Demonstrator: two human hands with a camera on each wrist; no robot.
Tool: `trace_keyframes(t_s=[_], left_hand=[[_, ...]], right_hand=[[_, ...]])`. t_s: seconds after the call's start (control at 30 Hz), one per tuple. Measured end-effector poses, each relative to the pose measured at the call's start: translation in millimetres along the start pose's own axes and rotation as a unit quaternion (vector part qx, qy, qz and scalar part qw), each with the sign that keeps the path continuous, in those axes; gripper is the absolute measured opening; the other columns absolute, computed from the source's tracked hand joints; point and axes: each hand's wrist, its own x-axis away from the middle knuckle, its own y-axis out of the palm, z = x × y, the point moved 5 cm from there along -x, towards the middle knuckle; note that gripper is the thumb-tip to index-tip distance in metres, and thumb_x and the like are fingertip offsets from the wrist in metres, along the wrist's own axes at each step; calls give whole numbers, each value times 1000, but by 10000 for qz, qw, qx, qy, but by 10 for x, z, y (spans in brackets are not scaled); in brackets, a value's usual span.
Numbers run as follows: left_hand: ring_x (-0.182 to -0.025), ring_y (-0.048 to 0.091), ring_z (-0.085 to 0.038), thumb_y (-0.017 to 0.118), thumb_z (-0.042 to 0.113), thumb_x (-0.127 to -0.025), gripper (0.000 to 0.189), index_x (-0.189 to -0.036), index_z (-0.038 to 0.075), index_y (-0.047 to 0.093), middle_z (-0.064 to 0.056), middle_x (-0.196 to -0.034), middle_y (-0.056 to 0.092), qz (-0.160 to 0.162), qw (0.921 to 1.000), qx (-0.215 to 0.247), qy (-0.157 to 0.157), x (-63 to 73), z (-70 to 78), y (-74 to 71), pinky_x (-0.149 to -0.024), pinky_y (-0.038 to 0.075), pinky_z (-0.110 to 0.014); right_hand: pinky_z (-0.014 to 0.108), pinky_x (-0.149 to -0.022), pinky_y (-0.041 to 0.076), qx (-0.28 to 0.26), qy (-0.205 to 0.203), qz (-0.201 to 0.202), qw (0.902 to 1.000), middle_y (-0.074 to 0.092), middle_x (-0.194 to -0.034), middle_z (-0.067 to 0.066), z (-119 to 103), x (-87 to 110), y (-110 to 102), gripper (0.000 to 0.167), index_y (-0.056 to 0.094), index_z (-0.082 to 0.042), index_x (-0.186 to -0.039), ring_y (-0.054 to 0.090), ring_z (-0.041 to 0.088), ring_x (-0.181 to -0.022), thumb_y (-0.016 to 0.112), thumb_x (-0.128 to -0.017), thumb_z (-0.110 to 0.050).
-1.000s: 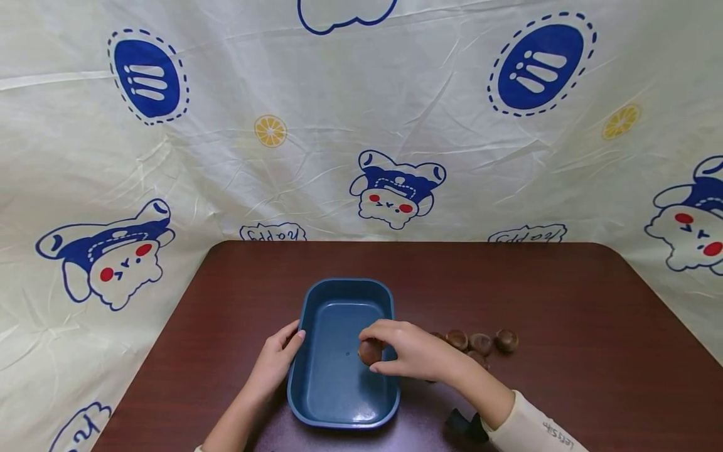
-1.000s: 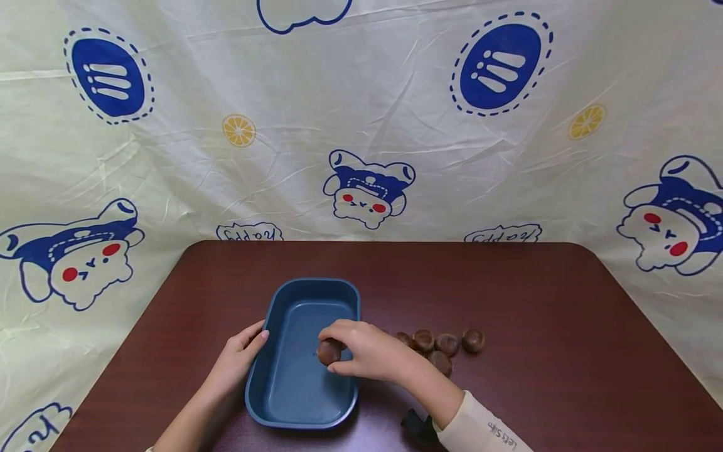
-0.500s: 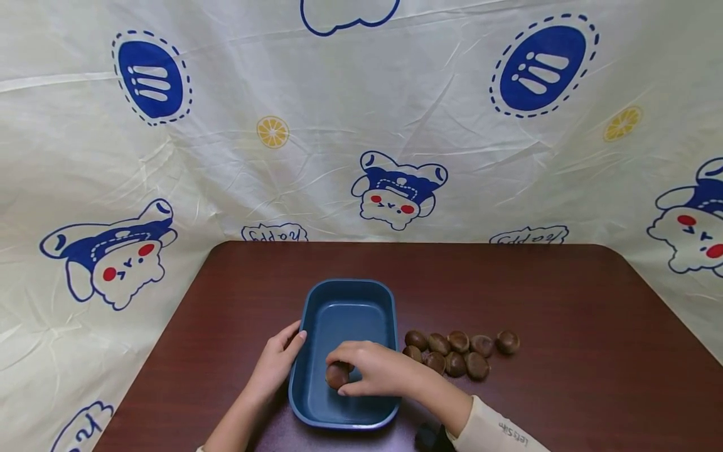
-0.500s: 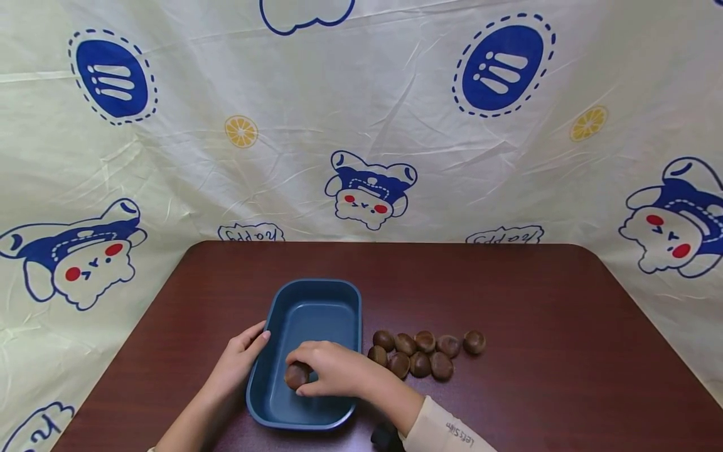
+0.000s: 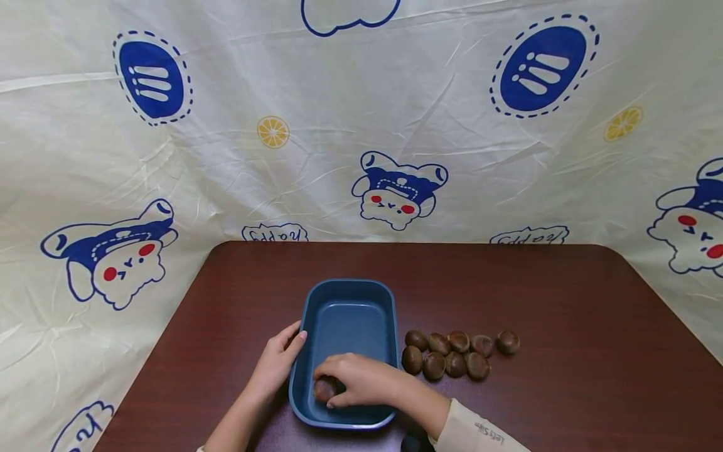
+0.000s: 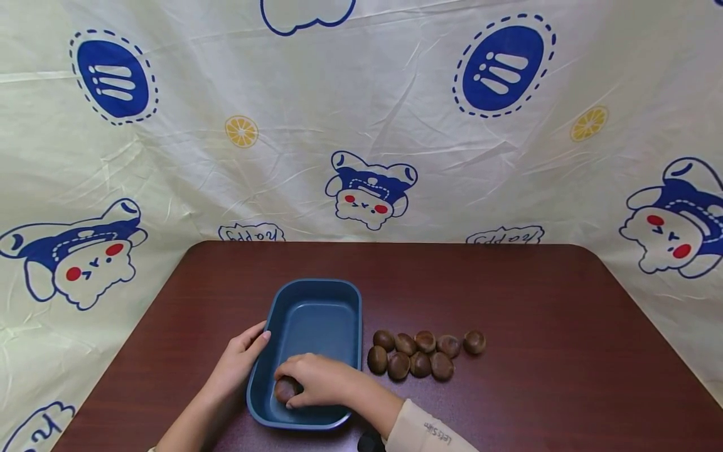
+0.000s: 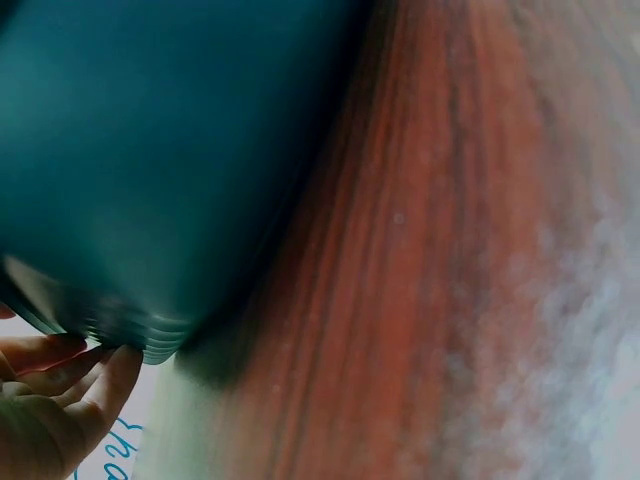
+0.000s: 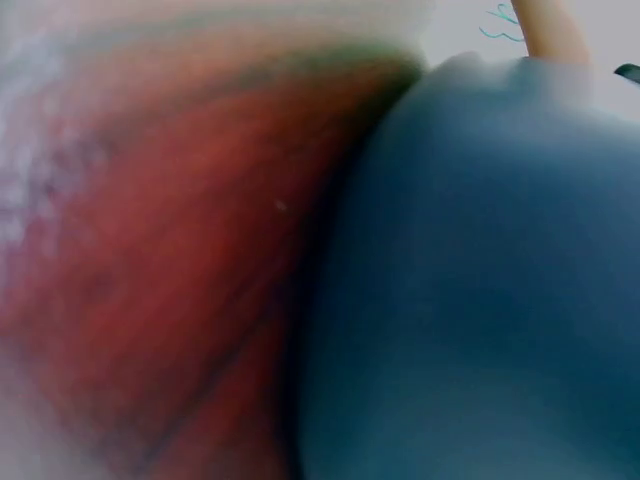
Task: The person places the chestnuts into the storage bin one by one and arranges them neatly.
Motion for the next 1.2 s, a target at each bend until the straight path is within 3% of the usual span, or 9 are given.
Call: trace_keyframes(t_s=[0.2, 0.77, 1.2], left_hand=[[-104, 52, -30, 47, 16, -95, 41, -128, -7, 44, -22, -123, 50, -70, 9999, 102, 3, 14, 38, 9, -84, 45, -38], [-103, 53, -29, 48, 20, -94, 42, -128, -4, 45, -20, -122, 52, -58, 9999, 100, -18, 0, -27, 7, -83, 46, -37], [-102, 54, -29, 48, 18, -94, 41, -128, -5, 45, -21, -122, 51, -51, 9999, 76, 44, -2, -28, 1, -82, 47, -36]], right_hand=[[17, -83, 40, 110, 39, -126, 9999, 59, -107, -4, 15, -32, 62, 39, 59, -9, -113, 51, 2, -98, 71, -78, -20], [17, -86, 39, 205, -110, -287, 9993, 59, -110, -3, -1, -49, 115, 40, 58, -9, -115, 50, 3, -103, 70, -79, -22], [19, -86, 40, -7, -68, 124, 9999, 58, -112, -2, 13, -23, 48, 40, 57, -9, -117, 51, 5, -104, 66, -83, -28]])
